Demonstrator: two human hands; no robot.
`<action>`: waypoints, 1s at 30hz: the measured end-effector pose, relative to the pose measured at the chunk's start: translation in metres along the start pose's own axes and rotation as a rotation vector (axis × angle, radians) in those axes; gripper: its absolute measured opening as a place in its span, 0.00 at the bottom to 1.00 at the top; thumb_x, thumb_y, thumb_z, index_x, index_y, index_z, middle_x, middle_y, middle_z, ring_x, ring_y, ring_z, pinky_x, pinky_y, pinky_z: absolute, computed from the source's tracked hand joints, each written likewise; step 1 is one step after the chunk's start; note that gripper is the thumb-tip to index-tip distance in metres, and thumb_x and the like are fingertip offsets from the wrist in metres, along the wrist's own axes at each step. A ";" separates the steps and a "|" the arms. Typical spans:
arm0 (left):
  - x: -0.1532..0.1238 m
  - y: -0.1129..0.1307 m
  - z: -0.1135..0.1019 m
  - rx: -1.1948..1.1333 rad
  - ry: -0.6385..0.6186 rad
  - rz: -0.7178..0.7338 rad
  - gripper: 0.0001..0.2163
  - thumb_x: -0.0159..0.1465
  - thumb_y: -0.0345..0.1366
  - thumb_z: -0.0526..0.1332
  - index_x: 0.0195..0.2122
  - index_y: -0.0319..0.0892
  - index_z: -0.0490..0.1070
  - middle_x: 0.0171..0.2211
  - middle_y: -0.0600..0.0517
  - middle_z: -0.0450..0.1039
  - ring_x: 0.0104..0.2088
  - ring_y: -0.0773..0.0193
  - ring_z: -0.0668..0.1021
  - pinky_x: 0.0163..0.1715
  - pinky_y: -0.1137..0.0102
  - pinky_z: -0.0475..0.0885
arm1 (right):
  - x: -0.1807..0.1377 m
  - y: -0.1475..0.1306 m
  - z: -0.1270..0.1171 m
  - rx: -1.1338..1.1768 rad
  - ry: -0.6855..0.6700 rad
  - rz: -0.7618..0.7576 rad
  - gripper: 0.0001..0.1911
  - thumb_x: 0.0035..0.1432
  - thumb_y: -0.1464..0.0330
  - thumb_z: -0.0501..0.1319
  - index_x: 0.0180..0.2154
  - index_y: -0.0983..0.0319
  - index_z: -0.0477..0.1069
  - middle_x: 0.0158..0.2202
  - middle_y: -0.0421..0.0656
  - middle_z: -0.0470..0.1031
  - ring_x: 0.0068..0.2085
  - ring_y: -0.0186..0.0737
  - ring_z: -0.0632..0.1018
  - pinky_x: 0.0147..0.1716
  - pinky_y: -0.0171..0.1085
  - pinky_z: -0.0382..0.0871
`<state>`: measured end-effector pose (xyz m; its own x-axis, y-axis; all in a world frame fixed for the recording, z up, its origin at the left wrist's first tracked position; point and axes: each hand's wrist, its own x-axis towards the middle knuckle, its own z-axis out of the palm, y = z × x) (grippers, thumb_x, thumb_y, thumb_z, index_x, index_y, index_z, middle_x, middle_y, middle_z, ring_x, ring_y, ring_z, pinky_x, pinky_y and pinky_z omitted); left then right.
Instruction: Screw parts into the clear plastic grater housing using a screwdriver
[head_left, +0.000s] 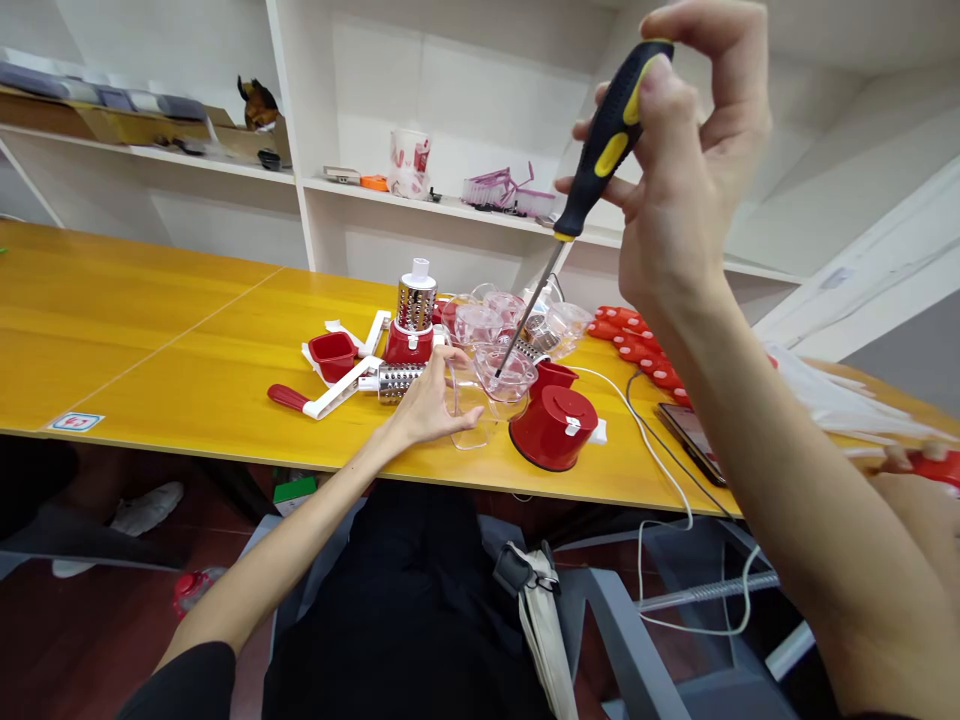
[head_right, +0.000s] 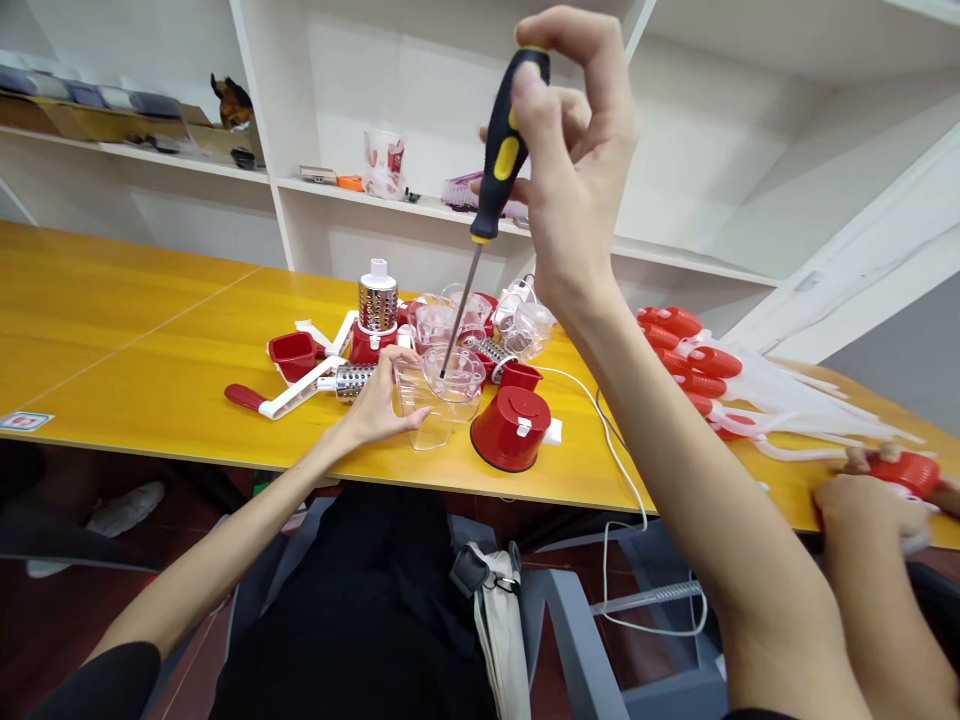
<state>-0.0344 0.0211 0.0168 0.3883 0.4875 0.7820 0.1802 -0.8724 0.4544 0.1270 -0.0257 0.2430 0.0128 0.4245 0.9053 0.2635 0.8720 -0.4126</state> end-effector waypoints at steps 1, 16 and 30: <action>0.000 0.000 0.000 -0.003 0.000 0.000 0.28 0.56 0.46 0.66 0.52 0.46 0.53 0.48 0.47 0.66 0.49 0.54 0.76 0.48 0.56 0.77 | -0.001 -0.001 0.001 0.011 -0.002 0.001 0.13 0.60 0.61 0.60 0.46 0.55 0.63 0.38 0.37 0.68 0.33 0.24 0.73 0.26 0.27 0.75; 0.000 0.001 -0.001 -0.008 -0.010 -0.017 0.28 0.56 0.47 0.66 0.52 0.46 0.53 0.48 0.46 0.66 0.49 0.54 0.76 0.47 0.56 0.77 | -0.004 -0.005 0.007 -0.006 0.024 0.030 0.17 0.58 0.61 0.59 0.49 0.51 0.61 0.44 0.39 0.68 0.42 0.27 0.74 0.32 0.28 0.77; 0.001 0.003 -0.002 -0.011 -0.016 -0.041 0.28 0.56 0.47 0.66 0.51 0.46 0.53 0.49 0.45 0.66 0.49 0.53 0.75 0.49 0.54 0.77 | -0.007 -0.010 0.011 0.071 0.021 0.025 0.13 0.64 0.65 0.49 0.49 0.55 0.62 0.40 0.41 0.69 0.42 0.29 0.78 0.32 0.29 0.77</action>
<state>-0.0353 0.0190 0.0192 0.3953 0.5221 0.7557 0.1860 -0.8512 0.4908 0.1131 -0.0350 0.2398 0.0393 0.4419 0.8962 0.1941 0.8764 -0.4407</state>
